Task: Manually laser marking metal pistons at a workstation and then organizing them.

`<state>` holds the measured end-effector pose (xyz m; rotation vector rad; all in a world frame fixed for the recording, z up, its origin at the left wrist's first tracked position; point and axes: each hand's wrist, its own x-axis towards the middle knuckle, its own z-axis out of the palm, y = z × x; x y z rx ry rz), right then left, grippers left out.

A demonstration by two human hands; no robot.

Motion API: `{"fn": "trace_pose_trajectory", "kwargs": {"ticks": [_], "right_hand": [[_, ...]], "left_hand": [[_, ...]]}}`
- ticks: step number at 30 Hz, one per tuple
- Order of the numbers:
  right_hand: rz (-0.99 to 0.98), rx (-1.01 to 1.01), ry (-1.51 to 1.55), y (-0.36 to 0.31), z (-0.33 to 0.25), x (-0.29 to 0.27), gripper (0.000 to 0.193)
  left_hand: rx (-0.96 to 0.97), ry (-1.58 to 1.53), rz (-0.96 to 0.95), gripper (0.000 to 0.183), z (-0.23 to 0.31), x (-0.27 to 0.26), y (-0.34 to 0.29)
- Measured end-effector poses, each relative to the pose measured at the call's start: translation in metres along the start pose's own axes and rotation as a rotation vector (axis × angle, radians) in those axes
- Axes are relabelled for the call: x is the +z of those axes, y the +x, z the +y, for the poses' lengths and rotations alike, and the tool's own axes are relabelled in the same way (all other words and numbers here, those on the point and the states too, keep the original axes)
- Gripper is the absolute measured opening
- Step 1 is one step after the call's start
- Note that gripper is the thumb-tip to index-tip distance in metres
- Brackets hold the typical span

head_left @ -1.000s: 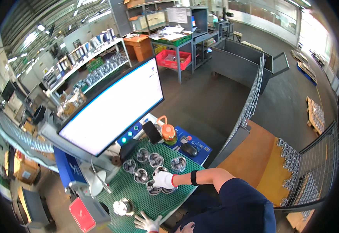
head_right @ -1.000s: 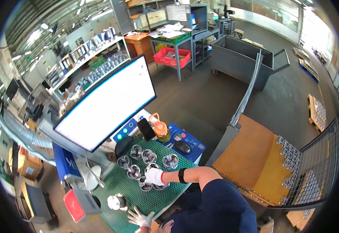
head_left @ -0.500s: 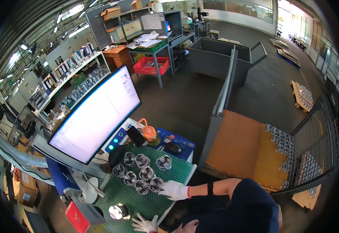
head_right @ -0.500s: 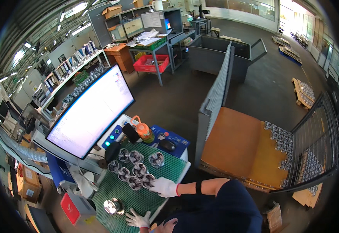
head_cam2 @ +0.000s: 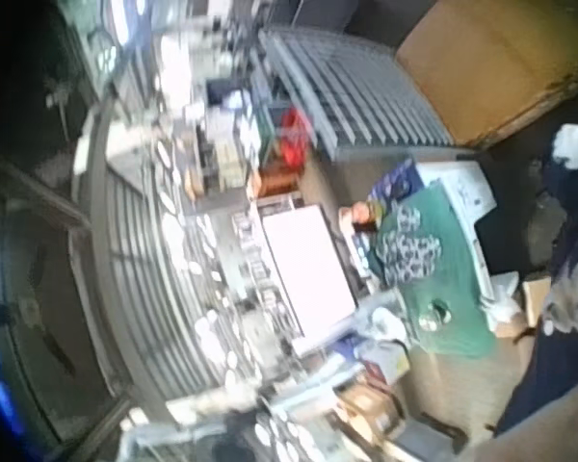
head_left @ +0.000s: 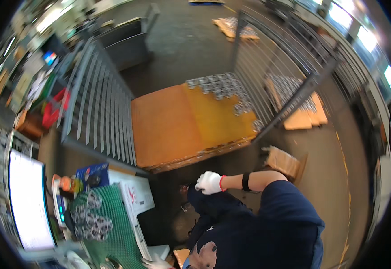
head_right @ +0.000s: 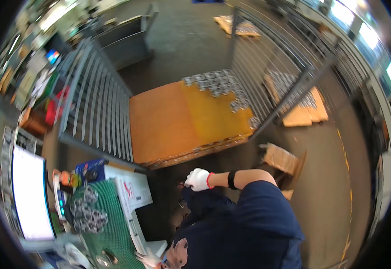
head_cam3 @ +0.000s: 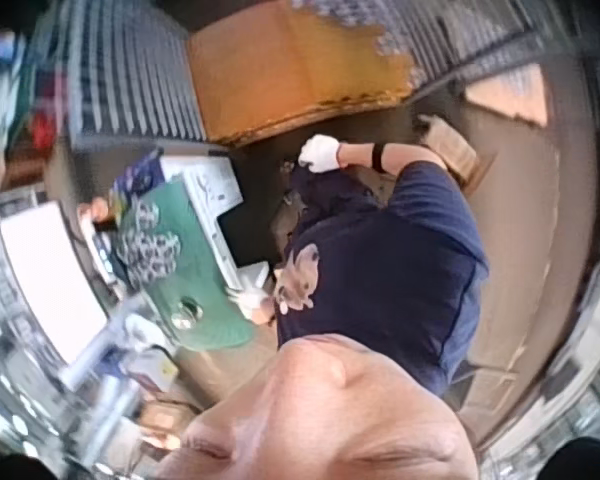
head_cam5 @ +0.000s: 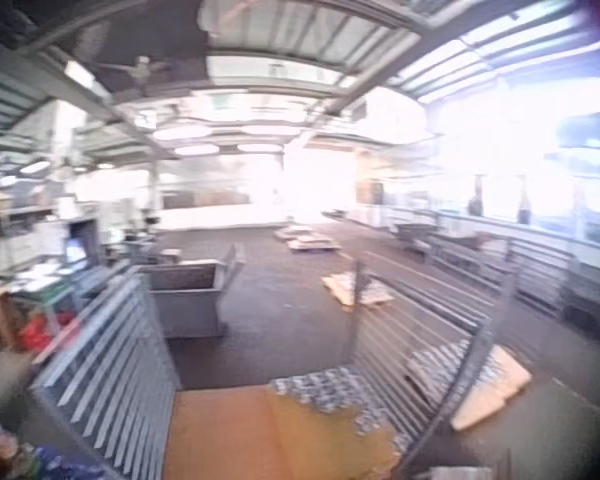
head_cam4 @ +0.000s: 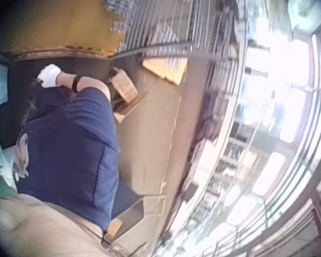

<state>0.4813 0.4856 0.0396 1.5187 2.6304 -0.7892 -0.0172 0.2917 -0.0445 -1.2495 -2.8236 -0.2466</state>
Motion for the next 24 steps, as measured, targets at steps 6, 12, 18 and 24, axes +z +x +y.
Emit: {"fn": "trace_pose_trajectory", "kwargs": {"ticks": [6, 12, 18, 24], "right_hand": [[0.029, 0.426, 0.235, -0.067, 0.12, 0.034, 0.032], [0.007, 0.894, 0.547, -0.118, 0.275, 0.045, 0.046], [0.399, 1.583, 0.929, -0.152, 0.438, 0.059, 0.067], [1.02, 1.56, 1.98, -0.179, 0.568, 0.122, 0.023]], "left_hand": [[0.182, -0.173, -0.457, 0.068, 0.068, 0.018, -0.037], [0.244, -0.336, -0.966, 0.062, 0.207, 0.027, -0.039], [0.369, -0.259, -1.292, 0.051, 0.473, 0.029, -0.049], [0.63, -0.314, -1.374, 0.05, 0.734, 0.054, -0.047]]}}
